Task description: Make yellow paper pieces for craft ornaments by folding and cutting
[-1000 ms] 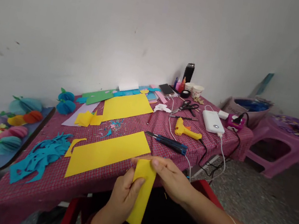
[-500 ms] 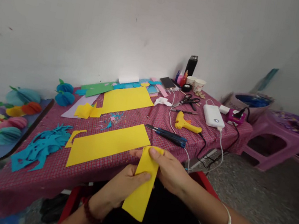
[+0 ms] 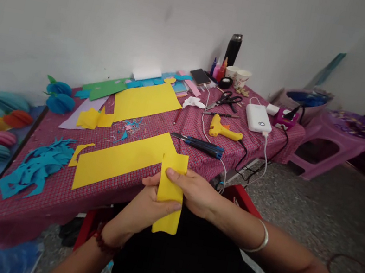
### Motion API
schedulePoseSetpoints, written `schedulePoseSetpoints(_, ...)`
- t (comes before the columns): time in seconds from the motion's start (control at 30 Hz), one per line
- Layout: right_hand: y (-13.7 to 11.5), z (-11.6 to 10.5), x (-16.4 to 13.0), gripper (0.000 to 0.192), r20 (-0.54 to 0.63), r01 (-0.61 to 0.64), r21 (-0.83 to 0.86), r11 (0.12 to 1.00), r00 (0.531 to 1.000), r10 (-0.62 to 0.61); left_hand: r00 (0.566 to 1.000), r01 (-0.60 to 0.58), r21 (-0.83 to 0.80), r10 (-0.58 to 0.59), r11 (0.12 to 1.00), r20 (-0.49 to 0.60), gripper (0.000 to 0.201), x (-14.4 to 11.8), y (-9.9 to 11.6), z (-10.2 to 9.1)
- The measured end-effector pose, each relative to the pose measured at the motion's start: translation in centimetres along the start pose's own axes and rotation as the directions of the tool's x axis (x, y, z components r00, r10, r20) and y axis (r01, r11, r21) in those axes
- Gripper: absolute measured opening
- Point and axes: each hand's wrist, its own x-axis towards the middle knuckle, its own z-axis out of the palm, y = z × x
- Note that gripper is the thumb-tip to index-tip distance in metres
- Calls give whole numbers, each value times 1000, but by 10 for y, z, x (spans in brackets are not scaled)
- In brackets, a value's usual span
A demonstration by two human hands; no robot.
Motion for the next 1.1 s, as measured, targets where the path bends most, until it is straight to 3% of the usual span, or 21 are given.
schedulePoseSetpoints(0.23, 10, -7, 1, 42, 48, -48, -26, 998, 998, 49, 998, 27, 202, -36, 979, 43, 34, -10, -15, 4)
schedulePoseSetpoints(0.37, -7, -11, 6, 41, -100, -12, -45, 999, 995, 7, 944, 146, 344, -235, 928, 231, 4, -24, -36, -10)
schedulePoseSetpoints(0.4, -11, -12, 7, 39, -136, 19, -28, 999, 990, -22, 941, 154, 344, -244, 926, 235, 8, -26, -38, -18)
schedulePoseSetpoints(0.5, -14, -15, 9, 38, -156, 24, -6, 1000, 987, -24, 998, 46, 190, -53, 981, 33, 21, -24, -32, -38)
schedulePoseSetpoints(0.57, -10, -15, 10, 42, -135, -24, -19, 1000, 991, 21, 998, -69, 64, 69, 996, -10, 35, -18, -20, -41)
schedulePoseSetpoints(0.63, -6, -14, 10, 44, -115, -33, -40, 999, 993, 28, 994, -68, 45, 64, 997, 93, 38, -12, -8, -32)
schedulePoseSetpoints(0.7, -3, -13, 10, 43, -103, -7, -51, 999, 995, 1, 989, -4, 110, -13, 994, 150, 33, -6, -2, -18)
schedulePoseSetpoints(0.8, 2, -11, 4, 45, -4, -30, -48, 998, 1000, 30, 998, 29, 160, -38, 987, 54, 29, -1, -3, 0)
schedulePoseSetpoints(0.93, 8, -4, -9, 60, 156, -101, -133, 986, 980, 121, 999, 33, 166, -33, 986, -6, 31, -7, -7, 5)
schedulePoseSetpoints(1.0, 2, -6, -10, 57, 99, -67, -188, 980, 991, 86, 997, 54, 172, -62, 984, 41, 25, -13, -6, 5)
schedulePoseSetpoints(1.1, -29, -19, 1, 51, -13, 14, -242, 970, 1000, -17, 984, 104, 180, -128, 978, 127, 22, -21, -7, 8)
